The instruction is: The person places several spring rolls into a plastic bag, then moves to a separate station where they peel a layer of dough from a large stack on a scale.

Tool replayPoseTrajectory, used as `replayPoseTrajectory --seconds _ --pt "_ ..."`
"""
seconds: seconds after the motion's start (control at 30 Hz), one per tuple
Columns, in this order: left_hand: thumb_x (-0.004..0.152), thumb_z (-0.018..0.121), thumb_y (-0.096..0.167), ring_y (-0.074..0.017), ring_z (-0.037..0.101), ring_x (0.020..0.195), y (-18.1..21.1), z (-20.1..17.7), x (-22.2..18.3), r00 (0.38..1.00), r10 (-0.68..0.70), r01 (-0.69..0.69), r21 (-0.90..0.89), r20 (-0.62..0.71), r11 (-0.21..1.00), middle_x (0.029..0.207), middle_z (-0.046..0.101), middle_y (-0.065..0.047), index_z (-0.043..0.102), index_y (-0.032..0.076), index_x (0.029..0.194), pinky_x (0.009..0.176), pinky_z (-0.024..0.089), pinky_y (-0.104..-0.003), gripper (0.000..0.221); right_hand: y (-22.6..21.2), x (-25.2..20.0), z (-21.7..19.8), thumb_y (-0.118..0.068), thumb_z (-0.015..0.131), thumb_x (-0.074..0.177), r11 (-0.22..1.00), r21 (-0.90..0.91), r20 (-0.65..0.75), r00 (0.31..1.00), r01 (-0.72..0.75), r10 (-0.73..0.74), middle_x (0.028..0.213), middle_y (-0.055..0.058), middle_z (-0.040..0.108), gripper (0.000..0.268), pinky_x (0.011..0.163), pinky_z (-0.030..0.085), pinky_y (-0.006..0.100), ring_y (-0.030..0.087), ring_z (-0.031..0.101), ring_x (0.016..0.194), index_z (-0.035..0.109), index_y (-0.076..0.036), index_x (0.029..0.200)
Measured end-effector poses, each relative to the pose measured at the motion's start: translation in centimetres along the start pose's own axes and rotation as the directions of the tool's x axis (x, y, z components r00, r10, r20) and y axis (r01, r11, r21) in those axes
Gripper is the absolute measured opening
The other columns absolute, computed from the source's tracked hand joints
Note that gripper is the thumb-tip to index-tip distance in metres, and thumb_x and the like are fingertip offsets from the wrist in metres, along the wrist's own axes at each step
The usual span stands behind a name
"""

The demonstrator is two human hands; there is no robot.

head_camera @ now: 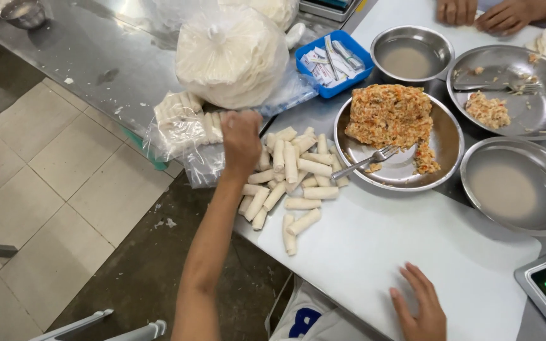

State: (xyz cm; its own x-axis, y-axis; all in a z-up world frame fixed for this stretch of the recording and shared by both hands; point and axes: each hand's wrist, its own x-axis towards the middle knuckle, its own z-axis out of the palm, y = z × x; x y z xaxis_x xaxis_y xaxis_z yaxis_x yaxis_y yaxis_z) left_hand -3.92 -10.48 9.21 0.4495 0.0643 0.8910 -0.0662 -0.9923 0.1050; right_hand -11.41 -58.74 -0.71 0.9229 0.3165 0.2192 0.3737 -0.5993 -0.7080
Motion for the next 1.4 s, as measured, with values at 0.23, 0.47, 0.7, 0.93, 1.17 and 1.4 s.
replayPoseTrajectory --seconds 0.23,0.47,0.7,0.93,1.17,1.4 --pt "0.096 0.074 0.000 -0.0213 0.074 0.071 13.9 -5.6 2.9 0.892 0.451 -0.422 -0.311 0.028 0.852 0.084 0.076 -0.006 0.074 0.005 0.103 0.058 0.060 -0.033 0.009 -12.8 8.3 1.7 -0.015 0.081 0.082 0.881 0.312 0.033 0.923 0.355 -0.384 0.163 0.016 0.040 0.089 0.126 0.034 0.044 0.030 0.040 0.152 0.033 -0.006 0.156" --pt "0.098 0.075 0.018 -0.0162 0.060 0.080 21.1 -10.4 1.7 0.949 0.313 -0.258 -0.485 0.035 0.836 0.104 0.072 0.000 0.068 0.013 0.111 0.072 0.044 -0.032 0.015 -11.7 6.8 0.4 -0.010 0.067 0.090 0.805 0.593 0.238 0.958 -0.013 -0.160 0.098 0.005 0.073 0.013 0.081 0.053 0.030 0.015 0.068 0.096 0.075 -0.005 0.100" --pt "0.068 0.083 0.038 -0.0137 0.058 0.119 28.5 -9.1 -8.6 0.101 -0.066 0.965 -0.114 0.993 -0.237 0.127 0.061 -0.009 0.033 0.018 0.159 0.108 0.046 -0.029 0.105 -5.0 3.2 -4.2 -0.016 0.050 0.110 0.371 0.919 0.070 0.981 -0.134 0.180 0.118 0.021 0.065 0.011 0.077 0.065 0.043 0.035 0.077 0.077 0.056 -0.007 0.106" --pt "0.080 0.083 0.016 -0.0174 0.067 0.092 29.9 -6.8 -10.6 -0.165 -0.029 0.852 0.128 0.986 -0.508 0.104 0.069 -0.008 0.061 0.014 0.130 0.083 0.061 -0.031 0.055 1.1 -1.8 -2.9 -0.020 0.054 0.110 0.231 0.945 0.085 0.858 -0.230 0.507 0.111 0.026 0.071 0.014 0.063 0.051 0.031 0.029 0.060 0.059 0.050 -0.011 0.100" --pt "0.085 0.083 0.016 -0.0090 0.067 0.074 31.8 -3.9 -13.3 0.122 -0.340 0.989 -0.142 0.932 -0.036 0.078 0.078 -0.003 0.077 0.007 0.082 0.070 0.057 -0.024 0.012 -1.0 -5.2 -0.3 -0.019 0.073 0.091 0.305 0.733 0.336 0.713 -0.608 0.616 0.074 0.021 0.070 0.031 0.062 0.053 0.037 0.027 0.062 0.059 0.068 0.008 0.078" --pt "0.084 0.087 0.024 -0.0073 0.059 0.068 30.5 -4.4 -11.1 0.192 -0.516 0.979 -0.202 0.835 0.039 0.066 0.066 0.001 0.062 0.008 0.069 0.067 0.052 -0.023 0.032 -2.4 -5.2 -0.3 -0.023 0.100 0.058 0.985 0.149 -0.373 0.917 -0.091 0.141 0.109 0.008 0.052 0.063 0.097 0.047 0.033 0.023 0.056 0.103 0.056 -0.010 0.102"
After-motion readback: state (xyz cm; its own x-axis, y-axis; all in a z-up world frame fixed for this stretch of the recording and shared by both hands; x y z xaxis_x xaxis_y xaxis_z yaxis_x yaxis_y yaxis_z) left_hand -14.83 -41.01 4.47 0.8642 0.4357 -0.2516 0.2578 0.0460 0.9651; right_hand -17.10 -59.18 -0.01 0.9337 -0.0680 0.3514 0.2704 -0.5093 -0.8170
